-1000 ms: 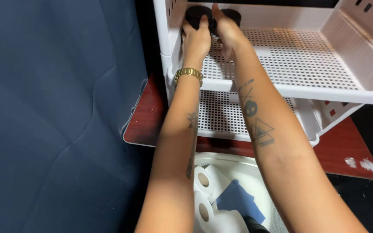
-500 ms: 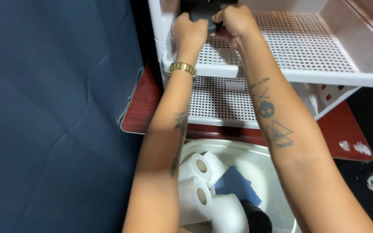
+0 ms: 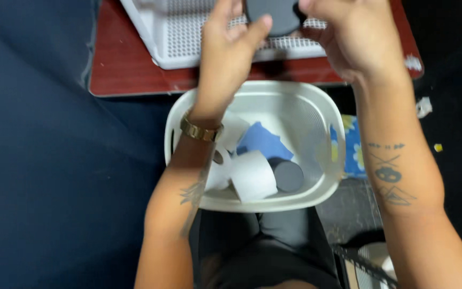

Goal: The person picks up several jars and boxes from a shelf and places them into a plastic laundry basket.

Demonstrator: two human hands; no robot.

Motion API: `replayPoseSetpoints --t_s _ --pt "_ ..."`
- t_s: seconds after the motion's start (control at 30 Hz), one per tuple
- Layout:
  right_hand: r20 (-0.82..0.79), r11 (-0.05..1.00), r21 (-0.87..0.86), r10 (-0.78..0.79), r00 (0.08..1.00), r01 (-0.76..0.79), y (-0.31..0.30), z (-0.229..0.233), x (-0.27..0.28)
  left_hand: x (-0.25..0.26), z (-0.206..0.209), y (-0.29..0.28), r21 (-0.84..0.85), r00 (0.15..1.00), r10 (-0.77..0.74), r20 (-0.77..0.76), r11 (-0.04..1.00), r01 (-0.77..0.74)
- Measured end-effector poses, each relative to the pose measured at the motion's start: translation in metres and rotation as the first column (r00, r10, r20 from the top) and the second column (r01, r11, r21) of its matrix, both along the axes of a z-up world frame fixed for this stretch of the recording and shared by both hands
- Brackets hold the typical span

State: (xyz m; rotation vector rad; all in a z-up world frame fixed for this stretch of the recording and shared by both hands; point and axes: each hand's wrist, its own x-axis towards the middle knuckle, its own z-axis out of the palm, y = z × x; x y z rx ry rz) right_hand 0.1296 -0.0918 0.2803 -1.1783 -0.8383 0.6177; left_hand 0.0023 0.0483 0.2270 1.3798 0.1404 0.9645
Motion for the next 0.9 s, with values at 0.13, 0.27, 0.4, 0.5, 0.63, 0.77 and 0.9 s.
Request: replayPoseSetpoints --t_s 0.13,0.27,0.4,0.5,0.63,0.77,0.9 --pt "-0.032 0.976 -0.207 -0.078 0.996 0.07 -0.039 -0.074 -0.006 0.007 -0.082 -0.037 -0.24 0.948 -0.12 -0.296 0.97 0.047" --pt "-0.04 0.864 -0.494 -0.133 0.99 0.096 -0.064 -0.167 -0.009 0.005 -0.144 -0.062 -0.323 0.745 -0.314 -0.588 0.936 0.139" --pt "-0.196 0.786 -0.618 -0.177 0.964 0.019 -0.063 -0.235 -0.016 0.006 -0.199 -0.063 -0.328 0.529 -0.294 -0.796 0.944 0.032" --pt "-0.233 0.75 -0.661 -0.17 0.958 -0.028 -0.061 -0.262 -0.013 0.003 -0.235 -0.064 -0.246 0.447 -0.259 -0.856 0.965 0.087" --pt "-0.142 0.741 -0.671 -0.125 0.982 -0.002 -0.059 -0.238 -0.026 0.003 -0.246 -0.056 -0.224 0.48 -0.243 -0.843 0.97 0.097" --pt "-0.061 0.678 -0.735 -0.071 0.996 0.003 -0.058 -0.233 -0.029 0.002 -0.261 -0.053 -0.193 0.438 -0.236 -0.867 0.971 0.14" --pt "0.036 0.595 -0.803 0.006 0.999 0.026 -0.057 -0.234 -0.03 0.002 -0.269 -0.046 -0.006 0.361 -0.118 -0.925 0.955 0.297"
